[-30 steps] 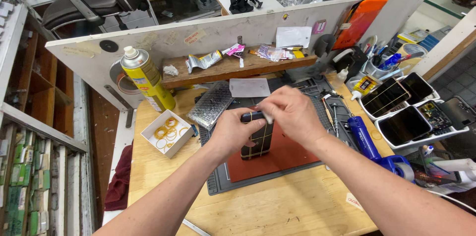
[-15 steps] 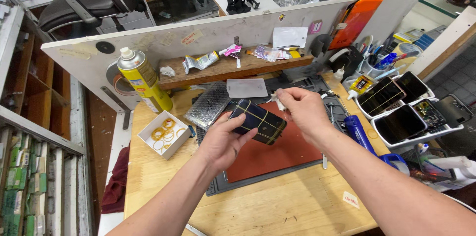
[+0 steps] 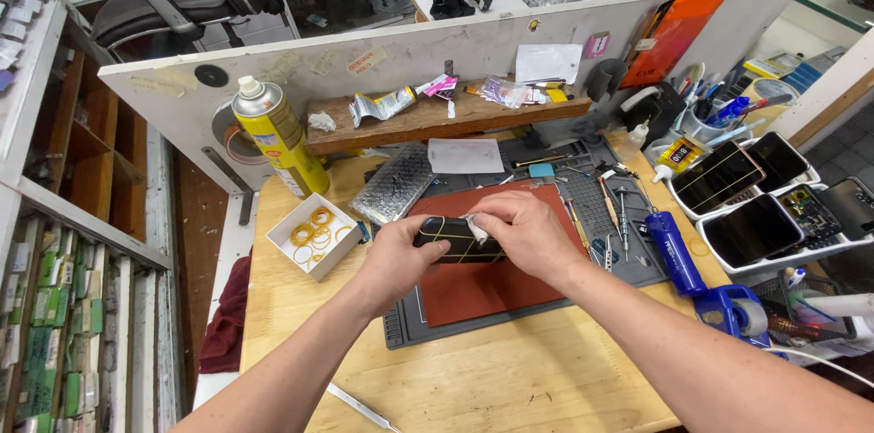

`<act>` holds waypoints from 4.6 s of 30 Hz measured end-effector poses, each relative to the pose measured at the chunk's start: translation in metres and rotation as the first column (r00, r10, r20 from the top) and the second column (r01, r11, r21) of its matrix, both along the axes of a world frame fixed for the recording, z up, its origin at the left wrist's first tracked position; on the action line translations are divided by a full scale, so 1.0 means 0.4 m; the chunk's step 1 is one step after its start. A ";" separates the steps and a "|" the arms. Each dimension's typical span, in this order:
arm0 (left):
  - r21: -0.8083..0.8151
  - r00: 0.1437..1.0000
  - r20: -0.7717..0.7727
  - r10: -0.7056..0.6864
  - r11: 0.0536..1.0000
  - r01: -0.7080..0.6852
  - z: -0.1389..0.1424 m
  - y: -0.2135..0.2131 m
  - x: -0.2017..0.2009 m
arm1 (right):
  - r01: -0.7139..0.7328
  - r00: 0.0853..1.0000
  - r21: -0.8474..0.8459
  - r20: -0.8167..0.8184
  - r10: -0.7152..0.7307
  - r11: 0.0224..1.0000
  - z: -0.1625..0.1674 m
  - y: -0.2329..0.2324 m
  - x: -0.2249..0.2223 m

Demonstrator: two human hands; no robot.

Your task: The person disassembles a smartphone, applies adhesive to the internal frame, and reassembles the device. They then secure the phone with multiple rubber bands and wipe the exterior with a cloth.

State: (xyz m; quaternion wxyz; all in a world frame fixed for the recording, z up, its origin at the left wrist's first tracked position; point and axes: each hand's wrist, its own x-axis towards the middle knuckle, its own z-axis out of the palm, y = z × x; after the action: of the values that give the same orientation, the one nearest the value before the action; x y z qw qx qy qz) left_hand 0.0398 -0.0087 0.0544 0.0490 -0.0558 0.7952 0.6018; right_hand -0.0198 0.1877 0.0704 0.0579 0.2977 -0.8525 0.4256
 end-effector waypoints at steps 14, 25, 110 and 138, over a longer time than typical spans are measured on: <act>-0.065 0.999 0.046 0.003 0.998 0.000 0.016 -0.001 0.046 | 0.021 0.993 -0.018 0.121 -0.018 1.000 -0.054 0.062 -0.012; -0.073 1.000 0.006 0.011 0.997 -0.010 0.004 0.003 0.049 | 0.095 0.988 0.025 0.121 -0.097 0.995 -0.069 0.071 -0.017; 0.757 0.923 0.312 0.223 0.529 -0.384 0.074 0.098 -0.118 | 0.215 0.931 0.038 0.293 -0.217 0.976 0.083 0.140 -0.025; 0.589 0.813 0.443 0.377 0.562 -0.581 0.073 0.116 -0.137 | 0.116 0.971 0.115 -0.220 -0.089 0.986 0.049 0.176 0.017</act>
State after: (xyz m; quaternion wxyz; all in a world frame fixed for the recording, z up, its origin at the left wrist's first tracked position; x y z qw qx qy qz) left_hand -0.0149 0.0378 0.0838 0.0060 -0.3292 0.4445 0.8331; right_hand -0.0130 0.2580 0.0902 0.1522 0.3003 -0.8811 0.3323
